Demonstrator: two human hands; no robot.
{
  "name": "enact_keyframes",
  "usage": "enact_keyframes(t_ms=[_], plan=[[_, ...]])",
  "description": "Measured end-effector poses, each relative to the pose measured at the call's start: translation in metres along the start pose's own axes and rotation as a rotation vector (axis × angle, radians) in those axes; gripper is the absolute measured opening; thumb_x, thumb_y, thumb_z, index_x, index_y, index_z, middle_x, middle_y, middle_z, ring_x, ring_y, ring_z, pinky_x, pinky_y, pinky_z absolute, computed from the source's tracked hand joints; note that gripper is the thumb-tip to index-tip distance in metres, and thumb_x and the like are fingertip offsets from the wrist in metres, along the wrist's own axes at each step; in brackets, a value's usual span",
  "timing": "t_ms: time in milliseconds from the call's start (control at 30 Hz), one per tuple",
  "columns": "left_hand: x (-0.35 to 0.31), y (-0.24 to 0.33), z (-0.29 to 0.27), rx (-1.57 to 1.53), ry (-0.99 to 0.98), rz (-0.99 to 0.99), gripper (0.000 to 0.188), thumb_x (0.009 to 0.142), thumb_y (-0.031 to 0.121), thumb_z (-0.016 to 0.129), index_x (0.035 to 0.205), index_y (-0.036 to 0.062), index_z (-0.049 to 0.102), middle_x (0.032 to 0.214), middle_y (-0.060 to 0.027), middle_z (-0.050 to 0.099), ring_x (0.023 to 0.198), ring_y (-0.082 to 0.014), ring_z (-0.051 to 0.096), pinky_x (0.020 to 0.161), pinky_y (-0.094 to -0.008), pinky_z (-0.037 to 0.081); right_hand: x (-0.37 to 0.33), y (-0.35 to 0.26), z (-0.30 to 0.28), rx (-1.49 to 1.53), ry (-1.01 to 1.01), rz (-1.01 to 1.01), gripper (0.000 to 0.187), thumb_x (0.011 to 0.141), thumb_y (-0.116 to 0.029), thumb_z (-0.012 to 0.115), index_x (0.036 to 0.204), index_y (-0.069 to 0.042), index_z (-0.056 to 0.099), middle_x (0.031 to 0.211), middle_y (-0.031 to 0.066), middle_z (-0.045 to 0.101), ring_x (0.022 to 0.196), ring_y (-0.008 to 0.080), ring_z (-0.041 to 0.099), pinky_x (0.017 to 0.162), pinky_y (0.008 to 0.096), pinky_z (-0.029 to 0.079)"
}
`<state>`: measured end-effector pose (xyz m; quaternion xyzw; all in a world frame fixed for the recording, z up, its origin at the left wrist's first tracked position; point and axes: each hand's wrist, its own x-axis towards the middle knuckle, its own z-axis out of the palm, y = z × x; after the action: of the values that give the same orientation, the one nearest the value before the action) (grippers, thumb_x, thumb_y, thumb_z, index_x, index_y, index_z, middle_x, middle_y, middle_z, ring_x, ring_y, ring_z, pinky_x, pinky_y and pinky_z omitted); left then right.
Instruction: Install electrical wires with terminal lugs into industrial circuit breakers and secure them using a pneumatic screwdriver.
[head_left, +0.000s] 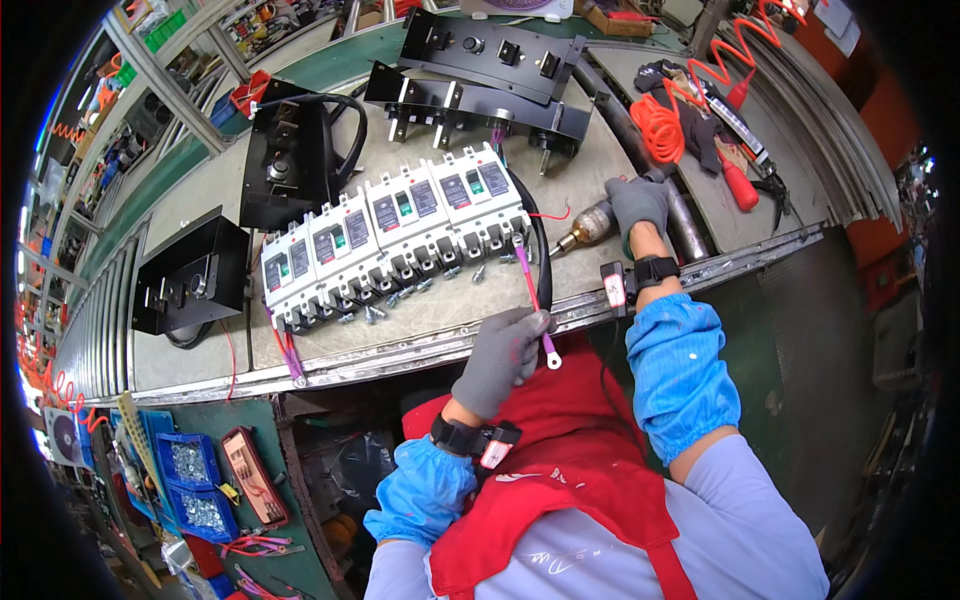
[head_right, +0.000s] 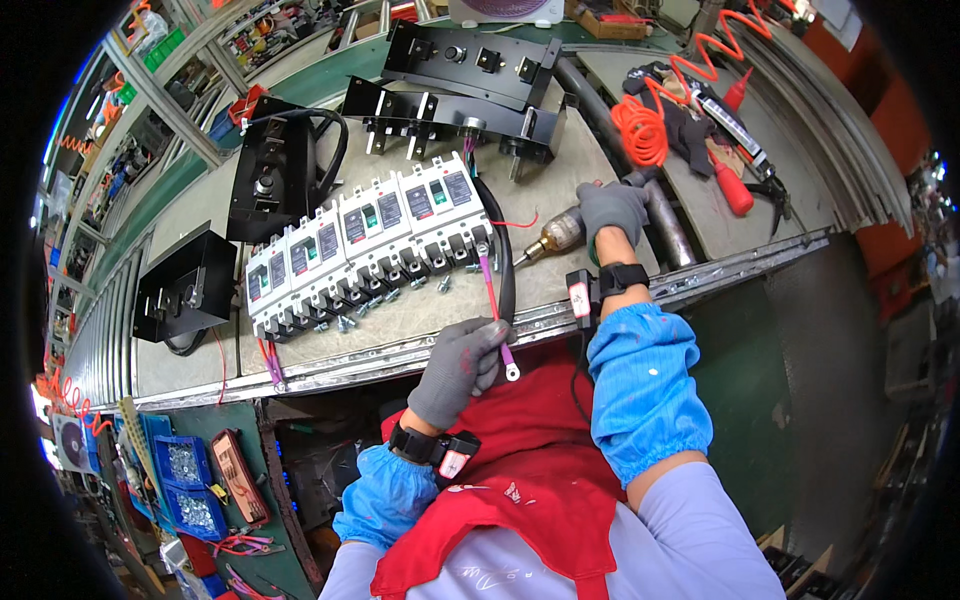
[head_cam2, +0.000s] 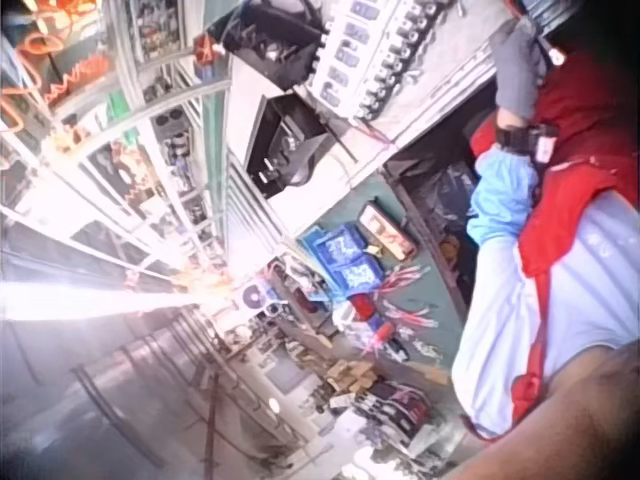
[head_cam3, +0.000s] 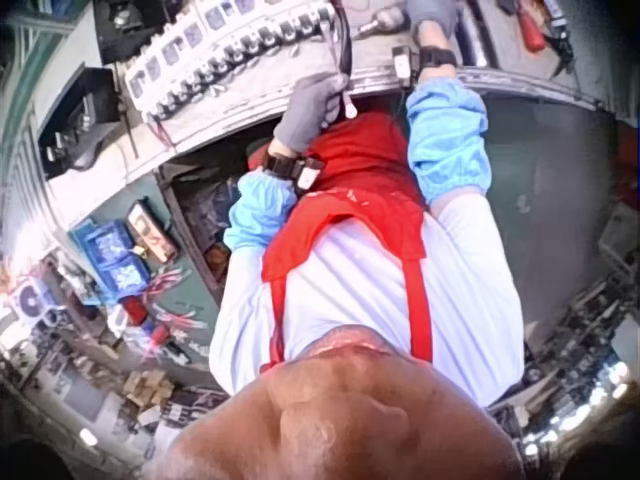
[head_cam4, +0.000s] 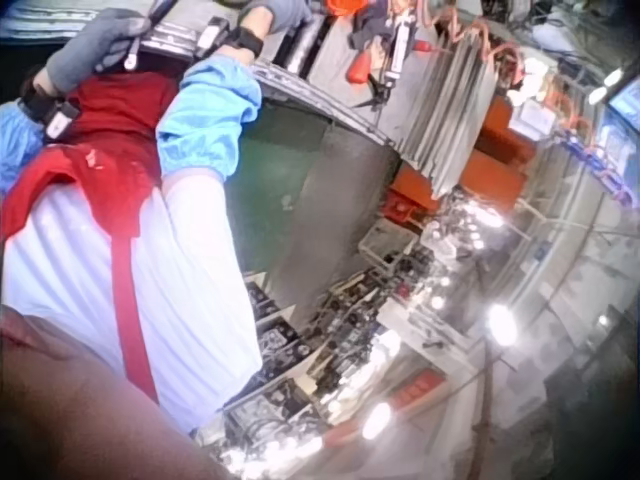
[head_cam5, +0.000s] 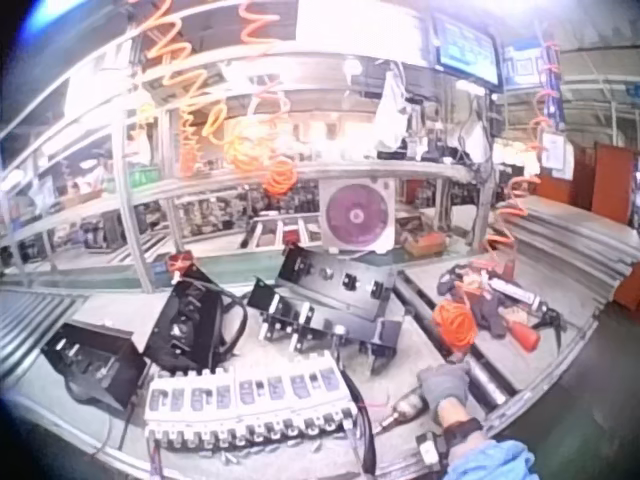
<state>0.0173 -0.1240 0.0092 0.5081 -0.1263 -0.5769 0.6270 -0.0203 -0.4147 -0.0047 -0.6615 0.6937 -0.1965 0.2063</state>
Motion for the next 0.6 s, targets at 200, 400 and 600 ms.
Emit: enact_keyframes(t_ms=[200,400,600], plan=[[0.003,0.001,-0.001,-0.040,0.002,-0.001,0.028,0.094,0.028,0.055,0.088,0.0004,0.060,0.051,0.0075,0.033,0.039,-0.0041,0.028,0.036,-0.0218,0.021,0.015,0.040,-0.018,0.757,-0.210,-0.148,0.039,0.072,-0.027,0.074,0.097,0.001,0.062,0.086,0.0100,0.064,0.072,0.0211,0.061,0.068,0.0358,0.051],[0.004,0.003,0.003,-0.065,0.002,-0.031,0.028,0.095,0.028,0.054,0.090,0.0012,0.059,0.051,0.0072,0.033,0.039,-0.0046,0.028,0.036,-0.0218,0.021,-0.007,0.072,-0.080,1.704,-0.795,-0.047,0.035,0.089,-0.031,0.062,0.111,-0.005,0.054,0.093,0.0067,0.058,0.077,0.0140,0.060,0.068,0.0302,0.050],[0.004,-0.005,0.023,-0.186,0.178,-0.006,0.024,0.095,0.025,0.053,0.093,0.0010,0.059,0.054,0.0064,0.035,0.043,-0.0049,0.033,0.037,-0.0208,0.025,-0.030,0.064,-0.110,2.255,-1.197,0.417,0.047,0.086,-0.021,0.065,0.124,0.001,0.048,0.099,0.0091,0.054,0.086,0.0150,0.059,0.075,0.0324,0.049]])
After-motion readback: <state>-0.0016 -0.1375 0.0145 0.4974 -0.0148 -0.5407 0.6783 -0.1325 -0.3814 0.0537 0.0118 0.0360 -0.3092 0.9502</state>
